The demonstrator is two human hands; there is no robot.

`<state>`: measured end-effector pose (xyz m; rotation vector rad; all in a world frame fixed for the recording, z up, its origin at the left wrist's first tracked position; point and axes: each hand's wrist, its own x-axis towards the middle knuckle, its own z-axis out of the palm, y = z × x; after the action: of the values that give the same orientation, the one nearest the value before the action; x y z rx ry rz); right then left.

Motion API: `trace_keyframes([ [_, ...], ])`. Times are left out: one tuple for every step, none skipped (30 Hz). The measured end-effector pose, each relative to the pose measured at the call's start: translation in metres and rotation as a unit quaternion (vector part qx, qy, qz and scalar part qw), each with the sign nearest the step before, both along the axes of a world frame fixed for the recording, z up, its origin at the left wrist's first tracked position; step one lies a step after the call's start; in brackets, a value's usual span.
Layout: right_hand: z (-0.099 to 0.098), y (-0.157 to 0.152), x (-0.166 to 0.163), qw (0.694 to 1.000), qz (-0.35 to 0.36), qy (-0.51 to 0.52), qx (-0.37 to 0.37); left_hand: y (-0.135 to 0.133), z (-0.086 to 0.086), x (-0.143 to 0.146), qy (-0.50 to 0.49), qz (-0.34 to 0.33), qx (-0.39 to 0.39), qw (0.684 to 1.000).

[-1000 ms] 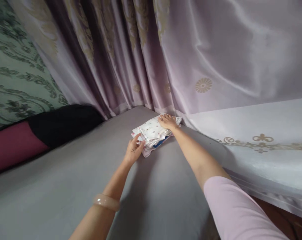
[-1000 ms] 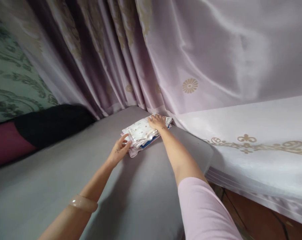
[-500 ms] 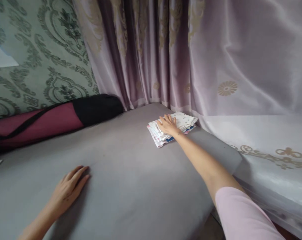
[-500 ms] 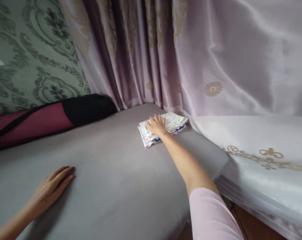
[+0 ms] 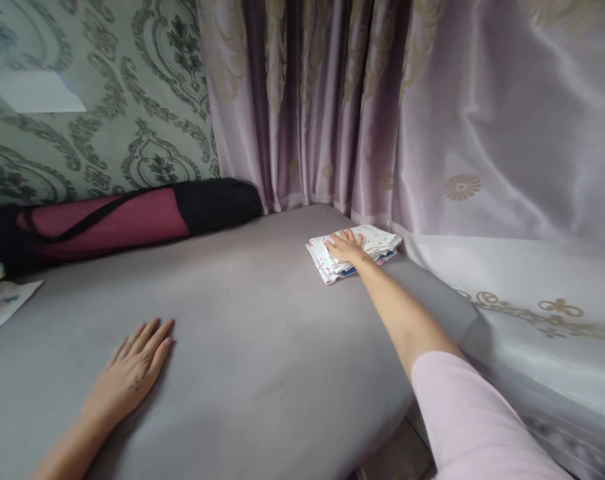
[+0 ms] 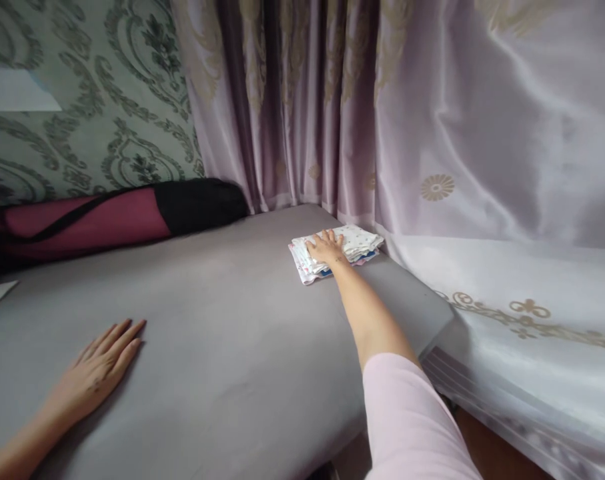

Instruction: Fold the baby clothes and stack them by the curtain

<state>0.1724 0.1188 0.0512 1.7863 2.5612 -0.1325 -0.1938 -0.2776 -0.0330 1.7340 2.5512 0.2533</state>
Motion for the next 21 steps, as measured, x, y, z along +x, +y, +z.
trace_keyframes([
  [0.004, 0.000, -0.001, 1.000, -0.002, 0.001, -0.019, 0.000, 0.001, 0.001, 0.006, 0.002, -0.006, 1.000],
  [0.009, -0.001, -0.002, 0.999, -0.006, 0.006, -0.035, 0.001, 0.002, 0.001, 0.013, 0.002, -0.012, 1.000],
  [0.013, -0.002, -0.004, 0.999, -0.010, 0.015, -0.041, 0.001, 0.002, 0.002, 0.019, 0.003, -0.016, 1.000],
  [0.016, -0.005, -0.007, 0.999, -0.012, 0.028, -0.035, 0.001, 0.002, 0.002, 0.024, 0.002, -0.017, 1.000],
  [0.019, -0.010, -0.010, 0.999, -0.012, 0.042, -0.017, 0.001, 0.002, 0.002, 0.029, 0.001, -0.016, 0.999],
  [0.020, -0.016, -0.016, 0.998, -0.009, 0.055, 0.007, 0.002, 0.001, 0.001, 0.033, -0.002, -0.014, 0.999],
  [0.021, -0.024, -0.022, 0.997, 0.000, 0.067, 0.031, 0.002, 0.000, 0.001, 0.034, -0.003, -0.013, 0.999],
  [0.020, -0.033, -0.029, 0.995, 0.012, 0.077, 0.054, 0.002, -0.001, 0.000, 0.034, -0.003, -0.011, 0.999],
  [0.018, -0.043, -0.037, 0.994, 0.026, 0.086, 0.067, 0.002, -0.003, -0.002, 0.033, -0.002, -0.010, 0.999],
  [0.015, -0.054, -0.046, 0.992, 0.044, 0.095, 0.075, 0.002, -0.005, -0.003, 0.031, -0.001, -0.008, 0.999],
  [0.011, -0.066, -0.056, 0.989, 0.062, 0.106, 0.085, 0.002, -0.007, -0.004, 0.029, -0.001, -0.005, 1.000],
  [0.006, -0.079, -0.066, 0.987, 0.080, 0.112, 0.078, 0.002, -0.009, -0.006, 0.026, -0.003, -0.002, 1.000],
  [0.001, -0.092, -0.077, 0.986, 0.099, 0.118, 0.064, 0.002, -0.011, -0.007, 0.023, -0.005, 0.002, 1.000],
  [-0.005, -0.105, -0.088, 0.984, 0.118, 0.124, 0.044, 0.002, -0.012, -0.008, 0.021, -0.007, 0.006, 1.000],
  [-0.011, -0.119, -0.099, 0.982, 0.140, 0.128, 0.019, 0.002, -0.013, -0.009, 0.020, -0.007, 0.008, 1.000],
  [-0.017, -0.132, -0.111, 0.978, 0.161, 0.133, -0.006, 0.002, -0.014, -0.009, 0.020, -0.006, 0.008, 1.000],
  [-0.023, -0.147, -0.122, 0.972, 0.189, 0.138, -0.028, 0.002, -0.014, -0.009, 0.020, -0.005, 0.006, 1.000],
  [-0.028, -0.161, -0.134, 0.965, 0.218, 0.141, -0.047, 0.002, -0.013, -0.008, 0.021, -0.003, 0.003, 1.000],
  [-0.032, -0.175, -0.144, 0.957, 0.242, 0.144, -0.065, 0.002, -0.013, -0.008, 0.023, -0.001, -0.001, 1.000],
  [-0.035, -0.188, -0.154, 0.951, 0.263, 0.145, -0.080, 0.002, -0.011, -0.006, 0.025, -0.001, -0.005, 1.000],
  [-0.038, -0.200, -0.163, 0.944, 0.281, 0.149, -0.091, 0.003, -0.010, -0.005, 0.027, -0.001, -0.007, 1.000],
])
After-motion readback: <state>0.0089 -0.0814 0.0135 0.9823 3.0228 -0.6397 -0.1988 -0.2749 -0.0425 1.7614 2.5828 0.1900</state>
